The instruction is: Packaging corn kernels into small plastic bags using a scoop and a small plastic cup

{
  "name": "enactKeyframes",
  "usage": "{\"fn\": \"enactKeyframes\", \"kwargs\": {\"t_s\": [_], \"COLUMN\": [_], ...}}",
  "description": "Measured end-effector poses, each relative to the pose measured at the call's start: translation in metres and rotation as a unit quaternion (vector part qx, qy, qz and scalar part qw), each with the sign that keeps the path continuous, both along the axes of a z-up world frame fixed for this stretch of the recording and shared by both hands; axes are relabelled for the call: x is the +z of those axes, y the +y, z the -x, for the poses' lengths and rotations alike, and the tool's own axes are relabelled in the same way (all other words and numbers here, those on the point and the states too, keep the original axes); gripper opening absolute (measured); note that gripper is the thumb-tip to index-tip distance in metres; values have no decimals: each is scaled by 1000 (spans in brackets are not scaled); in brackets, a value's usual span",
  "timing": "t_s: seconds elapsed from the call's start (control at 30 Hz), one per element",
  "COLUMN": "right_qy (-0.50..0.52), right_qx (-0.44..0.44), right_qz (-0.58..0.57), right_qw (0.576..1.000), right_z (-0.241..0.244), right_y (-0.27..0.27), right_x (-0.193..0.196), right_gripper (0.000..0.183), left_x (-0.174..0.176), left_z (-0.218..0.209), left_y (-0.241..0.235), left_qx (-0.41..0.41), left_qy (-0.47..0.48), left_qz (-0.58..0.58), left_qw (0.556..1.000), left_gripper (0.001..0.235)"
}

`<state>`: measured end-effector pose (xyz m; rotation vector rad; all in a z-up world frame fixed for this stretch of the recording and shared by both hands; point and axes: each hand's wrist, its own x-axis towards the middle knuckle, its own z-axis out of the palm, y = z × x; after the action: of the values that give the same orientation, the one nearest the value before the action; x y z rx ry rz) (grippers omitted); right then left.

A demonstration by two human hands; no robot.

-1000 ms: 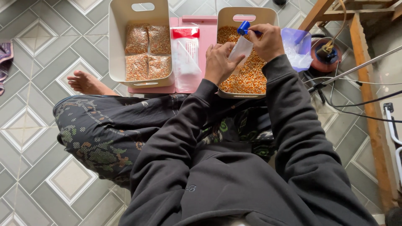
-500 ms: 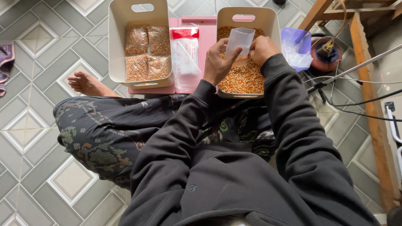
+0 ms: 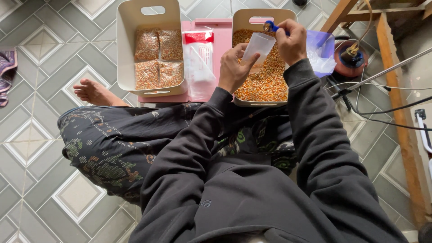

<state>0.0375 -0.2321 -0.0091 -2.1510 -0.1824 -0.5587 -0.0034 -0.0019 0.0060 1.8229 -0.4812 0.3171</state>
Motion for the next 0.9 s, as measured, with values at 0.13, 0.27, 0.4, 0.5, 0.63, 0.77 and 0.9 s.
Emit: {"fn": "enactKeyframes", "kwargs": {"t_s": [0.13, 0.27, 0.4, 0.5, 0.63, 0.77, 0.9], "right_qy": [-153, -230, -261, -227, -149, -237, -303], "right_qx": [1, 51, 26, -43, -64, 35, 76], "right_qz": [-6, 59, 99, 101, 112, 94, 153], "right_qw": [988, 970, 960, 968, 980, 966, 938], "right_z": [16, 29, 22, 20, 16, 29, 29], "right_y": [15, 34, 29, 26, 19, 37, 40], "right_x": [23, 44, 38, 36, 30, 54, 48], "right_gripper": [11, 13, 10, 9, 19, 48, 29], "left_x": [2, 4, 2, 2, 5, 10, 9], "left_z": [1, 2, 2, 2, 4, 8, 8], "left_y": [0, 1, -1, 0, 2, 3, 3], "left_qx": [5, 4, 8, 6, -29, -52, -62], "left_qy": [5, 3, 4, 2, 25, 59, 72], "left_qz": [-3, 8, 8, 11, 47, 87, 114], "left_qw": [1000, 1000, 1000, 1000, 998, 993, 989], "left_gripper": [61, 62, 61, 61, 61, 59, 56]}}
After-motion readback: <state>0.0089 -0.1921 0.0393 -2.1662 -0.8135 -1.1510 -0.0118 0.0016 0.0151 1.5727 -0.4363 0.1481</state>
